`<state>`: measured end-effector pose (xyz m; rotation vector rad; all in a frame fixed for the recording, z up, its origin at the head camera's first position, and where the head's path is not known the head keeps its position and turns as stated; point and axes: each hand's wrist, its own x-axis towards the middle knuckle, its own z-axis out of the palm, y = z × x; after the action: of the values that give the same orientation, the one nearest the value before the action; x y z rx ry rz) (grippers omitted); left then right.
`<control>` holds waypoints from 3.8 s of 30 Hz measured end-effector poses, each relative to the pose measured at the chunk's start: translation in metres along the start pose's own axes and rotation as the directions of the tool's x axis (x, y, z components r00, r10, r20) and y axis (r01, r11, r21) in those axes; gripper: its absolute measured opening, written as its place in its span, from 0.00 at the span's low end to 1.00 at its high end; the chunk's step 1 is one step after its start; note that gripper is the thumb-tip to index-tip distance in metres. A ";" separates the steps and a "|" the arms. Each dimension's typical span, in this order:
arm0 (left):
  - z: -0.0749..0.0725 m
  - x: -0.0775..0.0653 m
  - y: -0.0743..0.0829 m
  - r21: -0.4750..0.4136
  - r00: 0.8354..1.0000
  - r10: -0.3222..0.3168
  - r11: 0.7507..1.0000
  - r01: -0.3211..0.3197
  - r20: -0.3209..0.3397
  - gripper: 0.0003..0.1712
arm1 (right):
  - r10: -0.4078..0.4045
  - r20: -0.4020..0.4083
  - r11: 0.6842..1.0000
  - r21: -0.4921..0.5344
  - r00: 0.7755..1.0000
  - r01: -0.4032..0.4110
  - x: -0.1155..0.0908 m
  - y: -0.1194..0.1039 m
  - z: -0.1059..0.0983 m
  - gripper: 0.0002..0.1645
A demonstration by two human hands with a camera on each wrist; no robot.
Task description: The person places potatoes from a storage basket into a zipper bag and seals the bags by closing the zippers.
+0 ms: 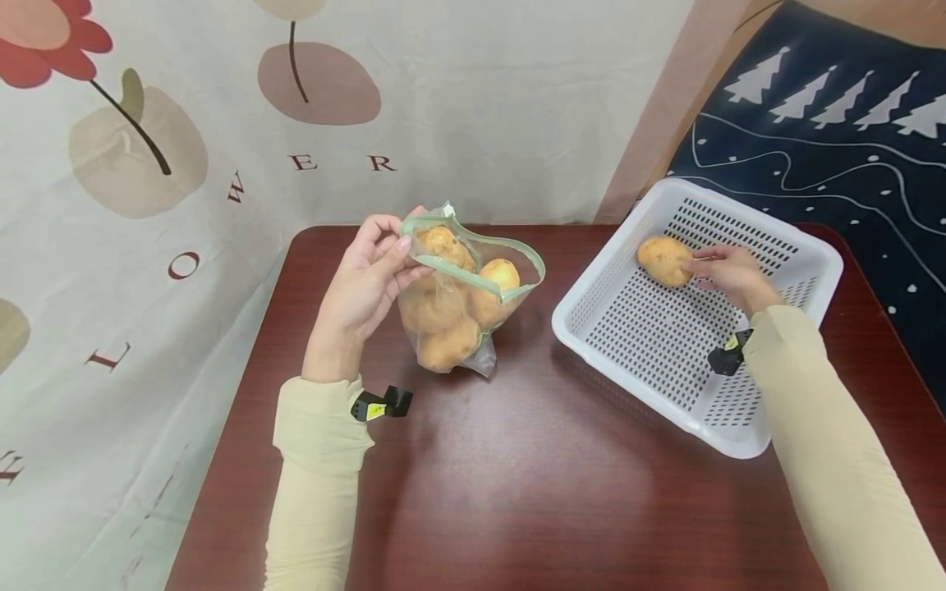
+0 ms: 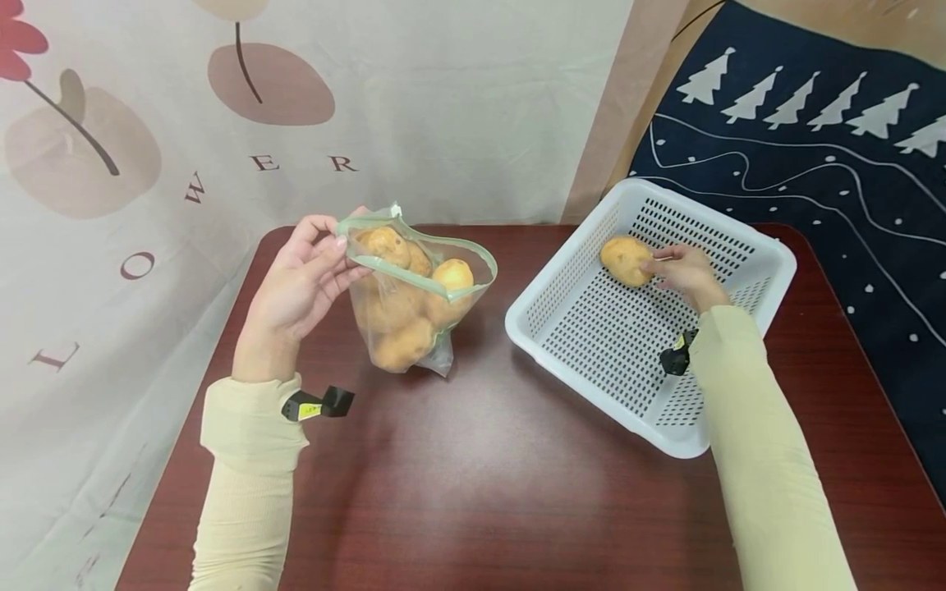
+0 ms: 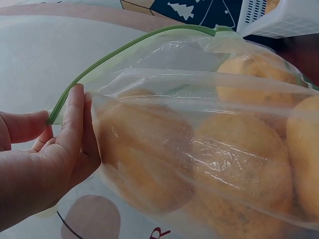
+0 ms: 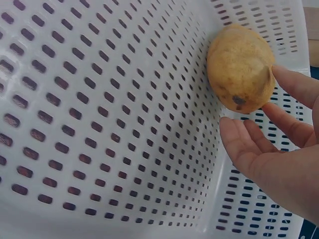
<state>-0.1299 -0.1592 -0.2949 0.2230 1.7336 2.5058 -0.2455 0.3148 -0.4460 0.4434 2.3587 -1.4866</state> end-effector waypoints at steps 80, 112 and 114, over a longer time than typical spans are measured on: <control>0.014 0.006 0.002 0.057 0.996 -0.063 0.997 0.059 0.063 0.10 | -0.644 0.439 0.757 0.245 0.627 0.606 -0.121 -0.183 0.110 0.25; 0.025 0.011 0.012 0.109 0.996 -0.051 0.993 0.042 0.080 0.08 | -0.691 0.350 0.721 0.264 0.633 0.641 -0.128 -0.189 0.110 0.24; 0.025 0.011 0.014 0.098 0.996 -0.055 0.994 0.048 0.076 0.08 | -0.699 0.347 0.713 0.273 0.625 0.646 -0.129 -0.190 0.109 0.24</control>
<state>-0.1360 -0.1396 -0.2726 0.2757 1.8074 2.3476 -0.1984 0.1264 -0.2825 -0.7976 2.1445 -1.7870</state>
